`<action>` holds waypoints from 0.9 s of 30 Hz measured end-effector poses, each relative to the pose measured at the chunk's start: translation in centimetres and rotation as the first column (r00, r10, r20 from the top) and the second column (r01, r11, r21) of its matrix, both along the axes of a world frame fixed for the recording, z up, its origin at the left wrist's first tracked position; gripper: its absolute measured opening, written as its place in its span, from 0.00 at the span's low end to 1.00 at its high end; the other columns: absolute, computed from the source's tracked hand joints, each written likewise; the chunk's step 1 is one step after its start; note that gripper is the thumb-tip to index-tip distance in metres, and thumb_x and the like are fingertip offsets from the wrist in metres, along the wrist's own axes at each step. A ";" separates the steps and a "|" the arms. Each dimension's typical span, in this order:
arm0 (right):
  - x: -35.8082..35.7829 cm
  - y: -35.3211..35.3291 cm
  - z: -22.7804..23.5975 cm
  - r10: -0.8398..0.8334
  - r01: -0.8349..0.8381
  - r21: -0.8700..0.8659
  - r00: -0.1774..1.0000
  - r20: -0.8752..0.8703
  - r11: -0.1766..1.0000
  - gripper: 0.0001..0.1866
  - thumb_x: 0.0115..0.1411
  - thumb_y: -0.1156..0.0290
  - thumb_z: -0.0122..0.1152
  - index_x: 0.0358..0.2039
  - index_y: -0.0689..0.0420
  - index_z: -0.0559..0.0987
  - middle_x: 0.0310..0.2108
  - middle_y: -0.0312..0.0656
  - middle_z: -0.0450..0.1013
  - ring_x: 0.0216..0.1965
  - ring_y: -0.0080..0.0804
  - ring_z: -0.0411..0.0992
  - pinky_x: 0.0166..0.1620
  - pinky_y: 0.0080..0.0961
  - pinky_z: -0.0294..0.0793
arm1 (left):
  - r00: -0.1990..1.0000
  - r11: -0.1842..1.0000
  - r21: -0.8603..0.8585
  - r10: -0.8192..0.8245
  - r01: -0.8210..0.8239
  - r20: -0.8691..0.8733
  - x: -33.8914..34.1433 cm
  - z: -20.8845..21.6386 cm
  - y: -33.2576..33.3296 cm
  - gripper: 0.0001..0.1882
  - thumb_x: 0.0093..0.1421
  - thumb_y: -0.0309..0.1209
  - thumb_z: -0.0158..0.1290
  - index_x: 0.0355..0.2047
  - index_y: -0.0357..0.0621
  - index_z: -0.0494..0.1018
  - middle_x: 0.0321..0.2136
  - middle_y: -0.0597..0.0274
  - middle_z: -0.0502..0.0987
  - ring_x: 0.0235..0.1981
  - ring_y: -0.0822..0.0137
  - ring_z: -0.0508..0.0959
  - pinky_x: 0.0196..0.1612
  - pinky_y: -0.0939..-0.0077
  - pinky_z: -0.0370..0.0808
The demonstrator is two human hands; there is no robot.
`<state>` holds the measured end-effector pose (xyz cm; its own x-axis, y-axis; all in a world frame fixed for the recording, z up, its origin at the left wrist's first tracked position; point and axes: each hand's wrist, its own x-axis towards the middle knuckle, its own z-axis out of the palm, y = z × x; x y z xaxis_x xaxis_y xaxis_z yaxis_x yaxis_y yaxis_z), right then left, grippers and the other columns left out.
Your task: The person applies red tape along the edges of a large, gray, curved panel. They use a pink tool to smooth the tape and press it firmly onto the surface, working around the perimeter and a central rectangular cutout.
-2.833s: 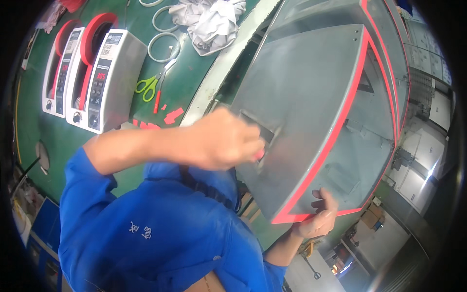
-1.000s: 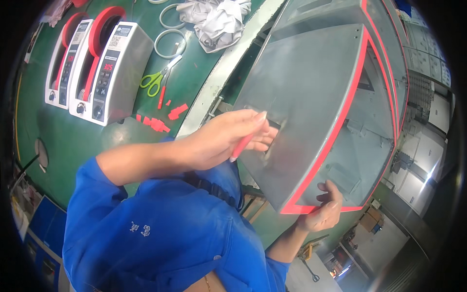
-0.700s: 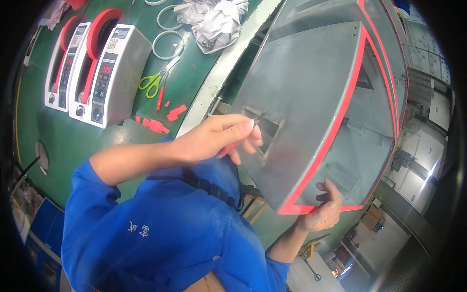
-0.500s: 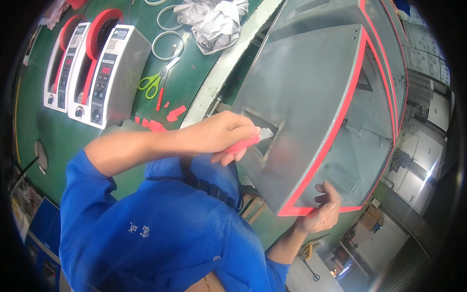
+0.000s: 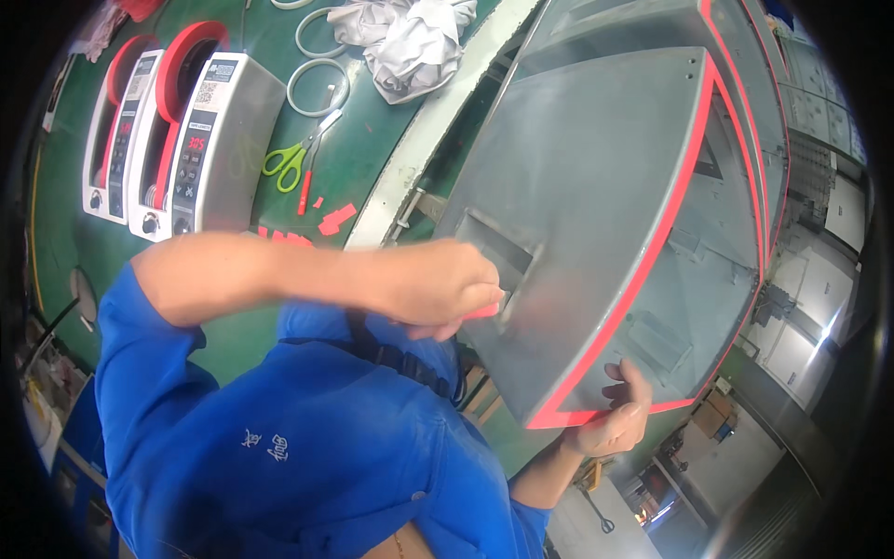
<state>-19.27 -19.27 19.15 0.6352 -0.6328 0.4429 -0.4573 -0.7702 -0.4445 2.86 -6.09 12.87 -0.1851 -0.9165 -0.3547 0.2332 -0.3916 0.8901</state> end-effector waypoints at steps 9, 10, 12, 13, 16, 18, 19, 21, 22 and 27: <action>0.0 -0.1 0.0 -0.009 0.009 0.027 1.000 -0.001 1.000 0.23 0.60 0.63 0.33 0.33 0.69 0.76 0.22 0.45 0.72 0.21 0.26 0.65 0.23 0.19 0.61 | 0.985 0.983 0.089 0.164 -0.159 -0.052 2.2 1.1 -0.2 0.16 0.59 0.31 0.36 0.21 0.33 0.67 0.13 0.57 0.71 0.09 0.67 0.67 0.13 0.72 0.65; 0.1 0.0 0.0 -0.012 0.012 0.024 1.000 0.003 1.000 0.23 0.60 0.63 0.33 0.33 0.68 0.76 0.22 0.45 0.72 0.21 0.26 0.65 0.23 0.19 0.60 | 0.989 0.988 0.079 0.135 -0.131 -0.054 1.9 1.0 -0.1 0.16 0.60 0.33 0.36 0.22 0.34 0.67 0.12 0.58 0.71 0.08 0.68 0.67 0.12 0.74 0.64; 0.2 0.1 0.1 -0.002 0.002 0.002 1.000 0.002 1.000 0.23 0.61 0.63 0.34 0.33 0.68 0.76 0.22 0.45 0.72 0.21 0.26 0.65 0.23 0.19 0.60 | 0.995 0.995 0.060 0.086 -0.082 -0.059 0.8 0.6 0.2 0.17 0.60 0.37 0.37 0.24 0.35 0.67 0.11 0.60 0.69 0.08 0.71 0.68 0.11 0.77 0.64; 0.3 0.1 0.1 0.007 -0.007 -0.008 1.000 0.000 1.000 0.23 0.61 0.63 0.34 0.33 0.68 0.76 0.22 0.44 0.72 0.21 0.25 0.65 0.23 0.19 0.60 | 0.998 0.998 0.029 0.052 -0.051 -0.031 0.5 0.3 0.3 0.17 0.60 0.36 0.36 0.24 0.35 0.67 0.11 0.60 0.70 0.08 0.70 0.68 0.11 0.76 0.64; -0.2 0.0 0.1 0.009 -0.009 0.044 1.000 -0.012 0.999 0.23 0.61 0.63 0.33 0.35 0.67 0.75 0.25 0.43 0.72 0.22 0.23 0.63 0.26 0.18 0.58 | 0.999 1.000 0.018 -0.024 0.024 0.025 0.5 0.4 0.6 0.16 0.61 0.35 0.37 0.27 0.34 0.69 0.12 0.55 0.71 0.10 0.62 0.71 0.17 0.70 0.69; -0.2 0.0 0.1 -0.002 0.002 0.034 1.000 -0.013 0.999 0.23 0.61 0.63 0.33 0.33 0.67 0.75 0.23 0.44 0.72 0.22 0.25 0.65 0.24 0.18 0.60 | 0.974 0.991 -0.131 -0.003 0.034 0.226 0.3 -0.2 0.5 0.16 0.61 0.35 0.38 0.28 0.34 0.69 0.14 0.52 0.72 0.14 0.58 0.73 0.23 0.67 0.70; -0.1 0.0 0.1 -0.008 0.008 0.029 1.000 -0.012 1.000 0.23 0.61 0.62 0.34 0.33 0.68 0.76 0.22 0.45 0.72 0.22 0.26 0.66 0.24 0.19 0.61 | 0.947 0.978 -0.203 0.018 0.050 0.322 0.3 -0.5 0.3 0.16 0.61 0.36 0.38 0.28 0.34 0.69 0.15 0.51 0.72 0.16 0.55 0.73 0.25 0.66 0.70; 0.0 0.2 0.1 -0.002 0.002 0.033 1.000 -0.014 0.999 0.24 0.61 0.62 0.34 0.32 0.68 0.76 0.22 0.45 0.72 0.22 0.27 0.67 0.24 0.18 0.61 | 0.857 0.950 -0.296 0.074 0.094 0.510 1.3 -1.4 0.7 0.16 0.61 0.37 0.39 0.29 0.35 0.70 0.17 0.50 0.73 0.21 0.52 0.73 0.28 0.65 0.70; 0.0 0.2 0.1 0.000 0.001 0.036 1.000 -0.014 0.999 0.24 0.61 0.62 0.34 0.32 0.68 0.76 0.22 0.45 0.72 0.23 0.27 0.67 0.24 0.18 0.61 | 0.797 0.933 -0.337 0.108 0.125 0.594 1.7 -1.8 0.9 0.16 0.61 0.37 0.40 0.29 0.35 0.70 0.18 0.49 0.73 0.23 0.51 0.73 0.30 0.64 0.69; 0.1 0.1 0.1 0.015 -0.015 -0.003 1.000 -0.004 1.000 0.24 0.61 0.62 0.33 0.32 0.68 0.76 0.22 0.45 0.72 0.22 0.27 0.67 0.23 0.19 0.62 | 0.884 0.881 -0.219 0.452 -0.420 0.123 0.4 -1.9 1.9 0.18 0.64 0.38 0.37 0.27 0.38 0.69 0.19 0.57 0.69 0.22 0.64 0.70 0.28 0.71 0.67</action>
